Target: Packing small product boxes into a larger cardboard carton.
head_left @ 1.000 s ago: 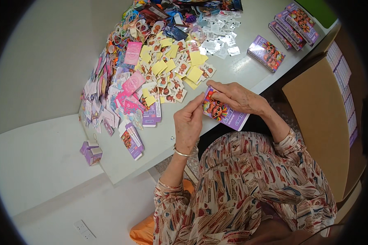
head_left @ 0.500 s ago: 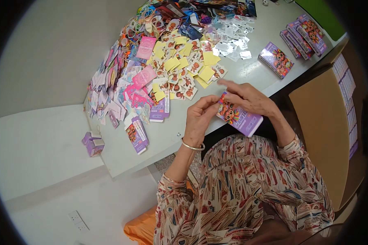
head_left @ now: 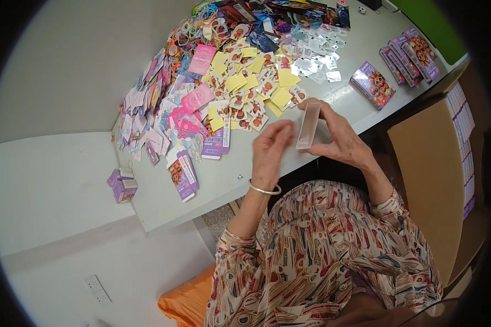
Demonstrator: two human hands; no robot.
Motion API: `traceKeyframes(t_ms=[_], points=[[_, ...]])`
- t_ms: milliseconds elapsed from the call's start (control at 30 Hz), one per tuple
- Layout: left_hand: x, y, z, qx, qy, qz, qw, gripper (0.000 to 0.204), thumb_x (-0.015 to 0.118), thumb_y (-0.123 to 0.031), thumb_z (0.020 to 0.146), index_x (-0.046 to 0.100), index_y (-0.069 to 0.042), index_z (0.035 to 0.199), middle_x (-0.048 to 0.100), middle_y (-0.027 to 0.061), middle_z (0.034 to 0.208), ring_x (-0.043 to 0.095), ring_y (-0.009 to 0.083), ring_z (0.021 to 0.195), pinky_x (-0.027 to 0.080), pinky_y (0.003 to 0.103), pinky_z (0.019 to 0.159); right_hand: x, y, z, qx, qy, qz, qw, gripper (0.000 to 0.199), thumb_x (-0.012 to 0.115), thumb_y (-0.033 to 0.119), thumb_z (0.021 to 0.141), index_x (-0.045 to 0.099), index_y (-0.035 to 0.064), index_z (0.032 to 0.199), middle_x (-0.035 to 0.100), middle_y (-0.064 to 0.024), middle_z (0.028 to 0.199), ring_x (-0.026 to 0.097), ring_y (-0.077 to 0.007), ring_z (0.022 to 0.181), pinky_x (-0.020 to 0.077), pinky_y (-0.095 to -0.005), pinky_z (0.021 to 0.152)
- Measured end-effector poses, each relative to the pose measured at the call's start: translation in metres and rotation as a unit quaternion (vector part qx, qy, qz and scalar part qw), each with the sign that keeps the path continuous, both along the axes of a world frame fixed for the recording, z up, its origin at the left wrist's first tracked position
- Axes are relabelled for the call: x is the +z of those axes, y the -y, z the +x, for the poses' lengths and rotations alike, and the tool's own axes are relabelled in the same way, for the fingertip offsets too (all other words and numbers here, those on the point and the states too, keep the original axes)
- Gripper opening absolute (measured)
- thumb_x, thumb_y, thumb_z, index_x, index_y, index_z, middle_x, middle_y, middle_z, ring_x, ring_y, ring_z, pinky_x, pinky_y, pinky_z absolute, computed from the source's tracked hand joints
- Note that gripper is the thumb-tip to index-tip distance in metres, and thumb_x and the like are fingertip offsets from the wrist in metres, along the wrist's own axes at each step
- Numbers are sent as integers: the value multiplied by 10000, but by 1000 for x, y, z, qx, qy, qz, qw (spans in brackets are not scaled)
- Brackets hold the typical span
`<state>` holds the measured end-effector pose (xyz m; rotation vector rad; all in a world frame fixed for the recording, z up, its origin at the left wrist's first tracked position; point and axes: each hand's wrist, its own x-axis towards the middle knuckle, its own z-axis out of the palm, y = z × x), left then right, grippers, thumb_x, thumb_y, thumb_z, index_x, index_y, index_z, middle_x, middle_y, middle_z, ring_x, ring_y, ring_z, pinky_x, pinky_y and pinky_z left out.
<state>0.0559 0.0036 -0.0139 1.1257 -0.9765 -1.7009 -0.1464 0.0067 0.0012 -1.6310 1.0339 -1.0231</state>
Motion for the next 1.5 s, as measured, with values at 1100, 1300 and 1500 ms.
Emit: traceKeyframes(t_ms=[1100,1300,1500], points=[[63,81,-56,30,309,-376,873,158,629,-66,875,676,29,992,681,143,925,644,245,767,497,282,705,8,-19,-43,-209,-195,-29,958,784,736,216,674,371,-50,1314,516,-212,1144,523,-351,1054,432,-393,935],[6,120,-101,-101,397,-517,752,205,729,-167,782,704,-45,944,667,104,907,602,243,824,471,355,752,-7,-26,-54,-306,-64,19,950,820,751,243,683,346,-35,1340,579,-211,1118,607,-308,1018,469,-375,895],[-13,125,-127,-96,476,-542,686,206,768,-194,699,675,-76,840,597,101,939,523,310,889,417,413,788,-34,-38,-46,-305,-101,-22,947,891,794,271,680,314,-11,1375,474,-249,1283,474,-364,1213,377,-411,1026]])
